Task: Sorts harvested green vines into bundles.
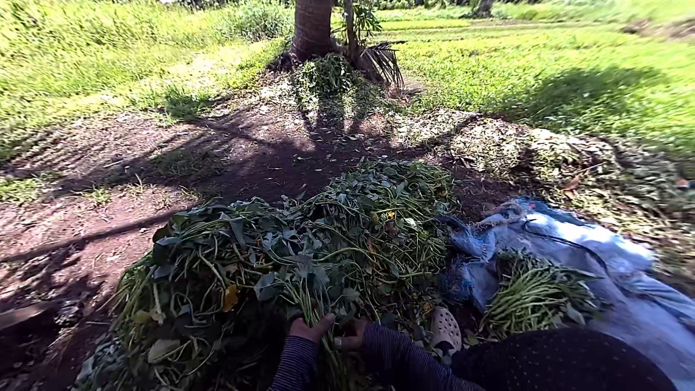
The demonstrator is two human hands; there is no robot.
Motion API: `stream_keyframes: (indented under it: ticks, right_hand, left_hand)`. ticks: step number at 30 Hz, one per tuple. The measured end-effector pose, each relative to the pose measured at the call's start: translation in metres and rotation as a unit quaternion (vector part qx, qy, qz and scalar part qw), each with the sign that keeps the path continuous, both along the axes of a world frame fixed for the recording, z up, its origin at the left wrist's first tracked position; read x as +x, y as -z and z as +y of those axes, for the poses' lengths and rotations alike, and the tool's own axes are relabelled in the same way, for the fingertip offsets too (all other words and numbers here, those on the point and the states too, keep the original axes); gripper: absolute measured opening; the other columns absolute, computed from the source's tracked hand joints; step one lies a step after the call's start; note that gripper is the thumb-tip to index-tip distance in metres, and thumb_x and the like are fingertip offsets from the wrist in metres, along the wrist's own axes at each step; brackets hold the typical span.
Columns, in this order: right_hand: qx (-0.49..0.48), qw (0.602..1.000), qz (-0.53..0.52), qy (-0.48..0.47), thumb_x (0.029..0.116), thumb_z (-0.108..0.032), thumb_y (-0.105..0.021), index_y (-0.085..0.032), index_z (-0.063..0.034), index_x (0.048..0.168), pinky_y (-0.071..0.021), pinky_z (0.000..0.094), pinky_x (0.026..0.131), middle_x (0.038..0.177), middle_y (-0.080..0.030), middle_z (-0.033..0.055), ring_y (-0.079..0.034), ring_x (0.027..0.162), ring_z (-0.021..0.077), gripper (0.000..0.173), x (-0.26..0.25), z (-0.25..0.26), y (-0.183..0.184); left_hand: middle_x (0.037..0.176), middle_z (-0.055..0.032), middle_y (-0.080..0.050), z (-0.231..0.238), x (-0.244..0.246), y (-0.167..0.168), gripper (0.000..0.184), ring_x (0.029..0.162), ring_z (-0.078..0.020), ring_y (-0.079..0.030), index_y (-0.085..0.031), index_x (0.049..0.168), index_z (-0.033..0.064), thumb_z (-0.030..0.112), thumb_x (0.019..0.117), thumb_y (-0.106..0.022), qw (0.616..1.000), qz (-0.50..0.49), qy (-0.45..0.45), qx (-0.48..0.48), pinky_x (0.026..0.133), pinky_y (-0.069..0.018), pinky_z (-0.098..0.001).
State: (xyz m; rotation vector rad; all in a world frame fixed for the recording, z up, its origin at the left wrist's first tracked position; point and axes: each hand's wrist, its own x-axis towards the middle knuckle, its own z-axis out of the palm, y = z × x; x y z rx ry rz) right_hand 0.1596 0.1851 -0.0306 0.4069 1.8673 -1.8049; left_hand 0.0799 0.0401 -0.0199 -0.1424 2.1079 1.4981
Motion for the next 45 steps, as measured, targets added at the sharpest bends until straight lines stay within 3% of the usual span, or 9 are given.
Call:
stream_keyframes:
  ticks: [5,8,11,17,25,33,36,40,45]
  right_hand:
    - [-0.111,0.963,-0.149,0.196,0.1151,-0.027,-0.024,-0.033,0.0050,0.154,-0.0364,0.0464,0.114,0.154,-0.042,0.0271,-0.046,0.139,0.0321,0.052,-0.031,-0.030,-0.019]
    - [0.029,0.984,-0.105,0.144,0.1126,-0.022,-0.040,-0.039,0.0110,0.150,-0.0289,0.0441,0.122,0.156,-0.041,0.0296,-0.040,0.147,0.0337,0.050,-0.037,-0.024,0.017]
    - [0.156,0.983,0.008,0.101,0.1094,-0.029,-0.049,-0.059,0.0053,0.134,-0.0526,0.0478,0.102,0.123,-0.066,0.0267,-0.067,0.116,0.0350,0.043,-0.010,-0.030,0.021]
    - [0.203,0.976,0.074,0.020,0.1070,-0.015,-0.049,-0.062,0.0106,0.128,-0.0475,0.0532,0.106,0.117,-0.069,0.0299,-0.068,0.114,0.0400,0.036,0.034,-0.044,0.035]
    - [0.300,0.941,-0.046,-0.148,0.0905,-0.050,-0.074,-0.049,-0.0082,0.151,-0.0409,0.0638,0.112,0.139,-0.060,0.0271,-0.057,0.131,0.0431,0.078,0.041,-0.004,0.079]
    - [0.187,0.973,0.136,0.019,0.1032,-0.016,-0.061,-0.057,0.0076,0.137,-0.0503,0.0435,0.106,0.131,-0.065,0.0240,-0.067,0.117,0.0312,0.041,-0.016,-0.013,-0.035]
    - [0.231,0.957,0.174,-0.009,0.1006,-0.011,-0.062,-0.068,0.0122,0.113,-0.0516,0.0473,0.102,0.111,-0.069,0.0268,-0.068,0.108,0.0352,0.027,-0.009,-0.009,-0.013]
    - [0.278,0.928,0.059,-0.242,0.0998,-0.029,-0.067,-0.071,0.0020,0.121,-0.0471,0.0603,0.105,0.117,-0.072,0.0245,-0.067,0.115,0.0389,0.037,0.011,0.021,0.062]
    - [0.409,0.911,0.044,0.001,0.1061,-0.019,-0.051,-0.058,-0.0002,0.142,-0.0375,0.0501,0.119,0.142,-0.060,0.0218,-0.054,0.137,0.0363,0.041,-0.063,0.076,0.032]
  left_hand:
    - [0.119,-0.0177,-0.069,0.001,0.004,-0.005,0.066,0.110,-0.0252,-0.067,-0.056,0.138,0.0015,0.017,0.0820,-0.087,0.996,0.050,0.013,-0.073,0.100,-0.0516,-0.0435]
    - [0.124,-0.0209,-0.067,-0.003,-0.001,-0.008,0.064,0.115,-0.0277,-0.065,-0.057,0.137,0.0001,0.015,0.0821,-0.087,0.996,0.042,-0.026,-0.074,0.103,-0.0498,-0.0443]
    - [0.114,-0.0224,-0.068,-0.008,-0.009,0.005,0.057,0.102,-0.0281,-0.068,-0.058,0.132,-0.0028,0.009,0.0830,-0.086,0.992,0.030,-0.122,-0.025,0.093,-0.0543,-0.0449]
    - [0.104,-0.0232,-0.067,-0.020,-0.037,-0.001,0.050,0.072,-0.0265,-0.070,-0.055,0.133,-0.0026,0.008,0.0900,-0.079,0.968,0.030,-0.248,0.004,0.066,-0.0605,-0.0407]
    - [0.107,-0.0216,-0.068,-0.022,-0.032,-0.006,0.060,0.084,-0.0263,-0.071,-0.056,0.133,-0.0003,0.009,0.0825,-0.086,0.986,-0.008,-0.166,0.019,0.075,-0.0608,-0.0422]
    - [0.119,-0.0210,-0.067,-0.002,-0.007,-0.012,0.060,0.105,-0.0268,-0.066,-0.060,0.131,0.0010,0.017,0.0812,-0.089,0.996,-0.056,-0.055,-0.040,0.095,-0.0530,-0.0436]
    - [0.090,-0.0162,-0.073,-0.013,-0.017,-0.003,0.051,0.076,-0.0219,-0.072,-0.058,0.126,-0.0035,0.010,0.0848,-0.085,0.993,-0.033,-0.113,0.023,0.073,-0.0606,-0.0368]
    - [0.081,-0.0150,-0.069,-0.042,-0.048,-0.017,0.053,0.061,-0.0201,-0.069,-0.051,0.134,-0.0029,0.005,0.0900,-0.078,0.967,0.014,-0.250,0.050,0.057,-0.0597,-0.0334]
    - [0.101,-0.0156,-0.069,-0.047,-0.058,-0.023,0.056,0.064,-0.0188,-0.069,-0.040,0.144,-0.0024,-0.009,0.0936,-0.063,0.948,0.018,-0.299,0.106,0.056,-0.0600,-0.0337]
